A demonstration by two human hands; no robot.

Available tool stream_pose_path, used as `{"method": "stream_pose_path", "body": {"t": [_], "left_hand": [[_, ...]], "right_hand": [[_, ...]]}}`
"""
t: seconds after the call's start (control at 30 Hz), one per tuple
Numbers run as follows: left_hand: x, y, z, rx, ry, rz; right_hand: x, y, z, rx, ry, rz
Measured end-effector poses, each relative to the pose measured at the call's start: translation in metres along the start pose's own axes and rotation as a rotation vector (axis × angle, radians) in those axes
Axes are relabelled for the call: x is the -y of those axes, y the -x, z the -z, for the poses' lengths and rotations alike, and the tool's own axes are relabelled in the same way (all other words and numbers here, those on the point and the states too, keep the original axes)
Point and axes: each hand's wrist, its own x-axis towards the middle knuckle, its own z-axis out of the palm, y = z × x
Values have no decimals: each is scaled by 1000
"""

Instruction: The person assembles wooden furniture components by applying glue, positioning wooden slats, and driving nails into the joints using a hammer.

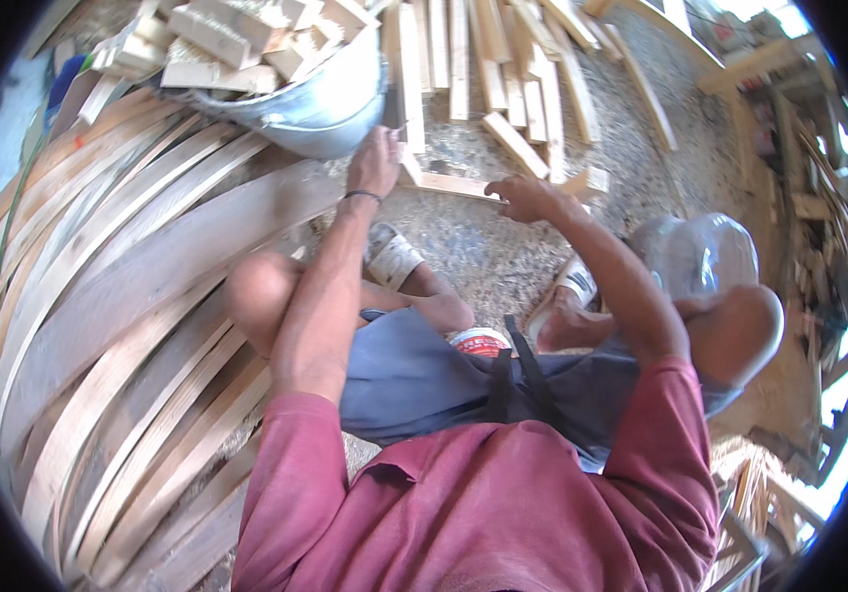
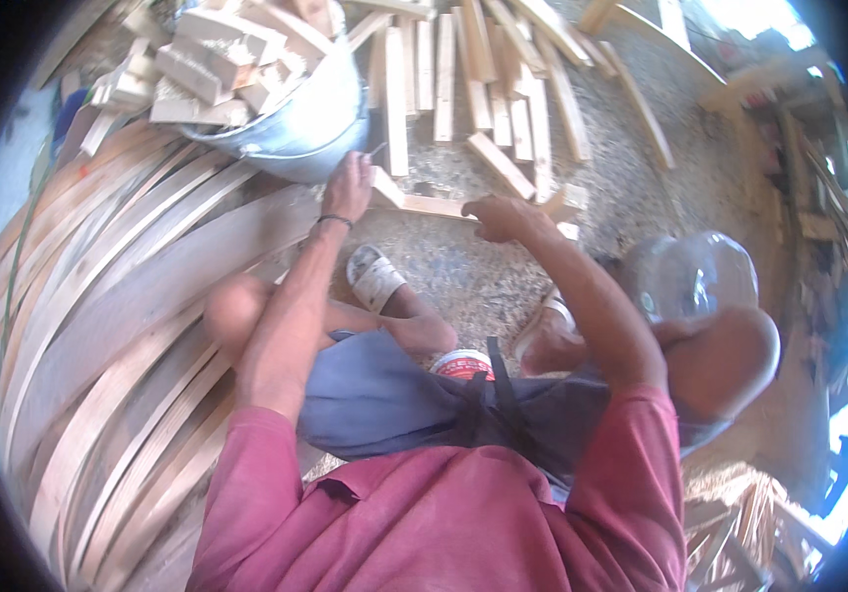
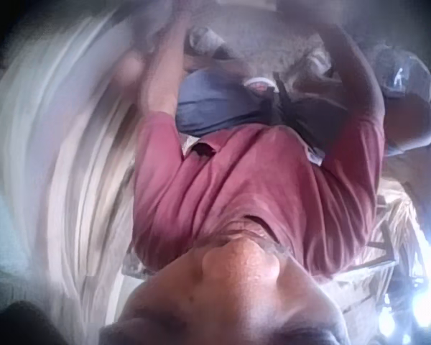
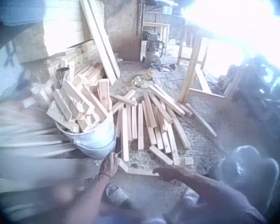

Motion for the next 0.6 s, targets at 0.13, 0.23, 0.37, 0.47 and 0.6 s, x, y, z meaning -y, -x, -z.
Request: {"method": "stream_pose_path", "body": {"t": [0.13, 0.23, 0.37, 0.47, 0.6], "left_hand": [[28, -7, -9, -56, 4, -15], [17, -4, -22, -108, -44, 72], [19, 5, -11, -136, -74, 160], [7, 9, -25, -154, -32, 89], [14, 29, -31, -218, 43, 67]], "right_hand": [[13, 75, 103, -231, 341, -21], [17, 149, 176, -449, 212, -179], [9, 222, 223, -658, 370, -53], [4, 277, 213, -746, -24, -121], [-38, 239, 109, -720, -554, -361]]}}
